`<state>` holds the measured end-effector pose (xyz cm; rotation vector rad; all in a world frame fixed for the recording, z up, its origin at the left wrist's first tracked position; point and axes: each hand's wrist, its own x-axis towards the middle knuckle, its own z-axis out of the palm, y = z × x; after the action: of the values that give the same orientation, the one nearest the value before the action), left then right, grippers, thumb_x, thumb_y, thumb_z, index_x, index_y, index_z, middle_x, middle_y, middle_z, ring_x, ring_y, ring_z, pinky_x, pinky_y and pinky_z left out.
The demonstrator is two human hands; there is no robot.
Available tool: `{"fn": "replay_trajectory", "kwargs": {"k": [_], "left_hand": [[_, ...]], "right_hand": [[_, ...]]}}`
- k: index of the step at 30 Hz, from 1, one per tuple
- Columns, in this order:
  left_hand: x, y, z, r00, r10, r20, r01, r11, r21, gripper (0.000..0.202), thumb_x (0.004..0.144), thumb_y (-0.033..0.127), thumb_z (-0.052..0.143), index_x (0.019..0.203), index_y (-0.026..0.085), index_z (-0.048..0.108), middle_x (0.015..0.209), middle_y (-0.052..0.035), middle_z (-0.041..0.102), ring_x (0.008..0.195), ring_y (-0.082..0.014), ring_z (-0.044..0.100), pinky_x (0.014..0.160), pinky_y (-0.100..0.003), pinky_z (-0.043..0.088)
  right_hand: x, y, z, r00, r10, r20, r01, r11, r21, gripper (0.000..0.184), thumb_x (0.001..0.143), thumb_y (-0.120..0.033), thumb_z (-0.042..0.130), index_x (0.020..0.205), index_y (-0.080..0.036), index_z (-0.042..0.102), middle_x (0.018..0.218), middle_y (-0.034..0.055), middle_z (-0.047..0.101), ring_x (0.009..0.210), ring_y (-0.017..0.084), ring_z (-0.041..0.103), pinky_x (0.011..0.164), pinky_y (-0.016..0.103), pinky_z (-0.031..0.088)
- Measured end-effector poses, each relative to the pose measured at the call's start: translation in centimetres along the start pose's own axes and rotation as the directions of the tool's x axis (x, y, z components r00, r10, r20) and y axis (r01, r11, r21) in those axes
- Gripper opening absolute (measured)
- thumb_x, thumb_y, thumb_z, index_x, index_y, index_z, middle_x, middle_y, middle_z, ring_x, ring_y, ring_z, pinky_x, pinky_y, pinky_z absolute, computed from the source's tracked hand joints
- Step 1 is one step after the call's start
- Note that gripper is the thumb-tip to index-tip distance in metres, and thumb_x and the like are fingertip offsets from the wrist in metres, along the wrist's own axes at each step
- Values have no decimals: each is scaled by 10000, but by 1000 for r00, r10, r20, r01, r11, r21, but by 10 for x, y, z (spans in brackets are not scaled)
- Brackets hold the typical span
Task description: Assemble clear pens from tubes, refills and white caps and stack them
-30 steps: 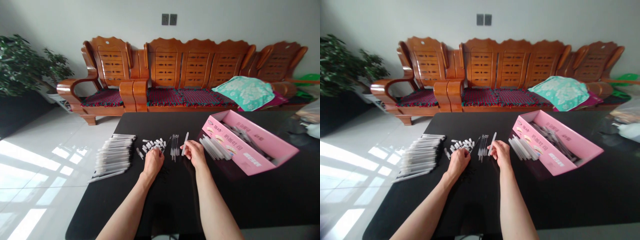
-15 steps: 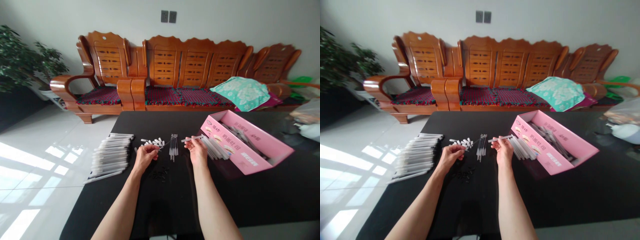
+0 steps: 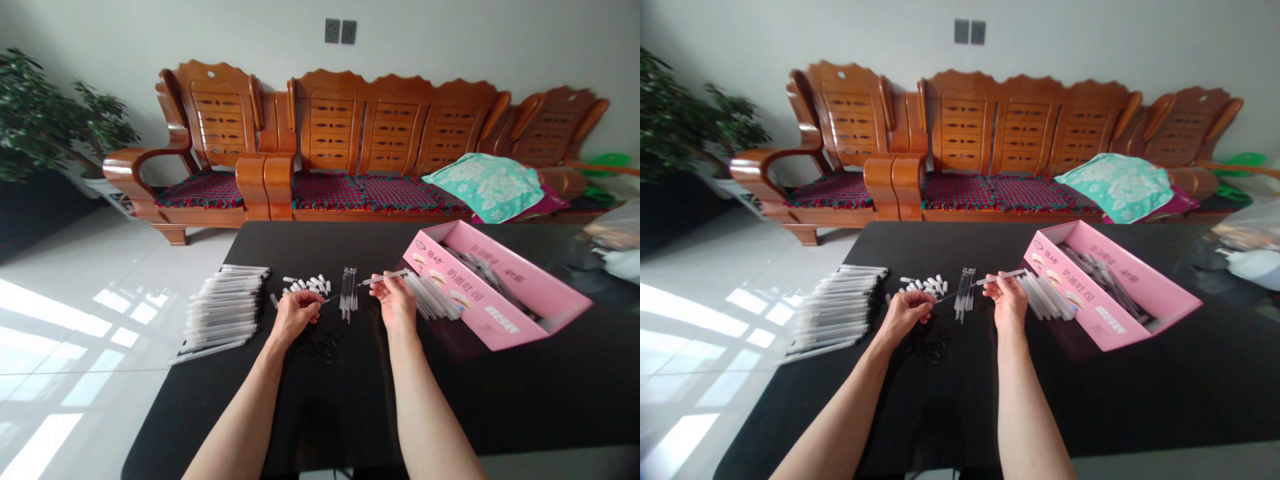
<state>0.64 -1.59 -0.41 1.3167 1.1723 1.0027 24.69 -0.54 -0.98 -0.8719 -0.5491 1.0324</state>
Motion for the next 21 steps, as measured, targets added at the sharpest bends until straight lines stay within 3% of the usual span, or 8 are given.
{"fn": "replay_trajectory", "kwargs": {"k": [7,15,17,21], "left_hand": [[-1,4,1,1000,-1,16,1,1000,0,186,715,250,665,823,109,720,541,2,625,459,-100,575,461,-185,469],[-3,6,12,996,-14,90,35,973,-227,330,664,329,792,866,101,664,629,-15,649,526,-120,616,502,-219,517],[-4,6,18,994,2,108,28,961,-277,364,650,348,816,863,111,641,656,-16,649,549,-131,632,511,-230,528],[-9,6,32,987,67,147,-17,950,-313,386,672,375,819,879,131,604,655,-3,631,530,-119,609,497,-224,515]], "right_hand": [[-2,1,4,999,47,24,-47,999,-17,333,644,-272,844,876,-156,635,745,72,769,546,151,698,473,223,578],[-10,3,10,981,140,133,-133,989,-63,292,675,-284,828,857,-153,640,743,78,766,570,170,715,527,248,603],[-15,5,14,953,224,205,-209,973,-94,273,685,-277,822,847,-151,642,759,87,768,571,173,717,532,251,603],[-23,10,20,842,402,361,-357,915,-185,250,723,-287,794,865,-146,646,766,94,767,563,184,719,503,249,585]]}}
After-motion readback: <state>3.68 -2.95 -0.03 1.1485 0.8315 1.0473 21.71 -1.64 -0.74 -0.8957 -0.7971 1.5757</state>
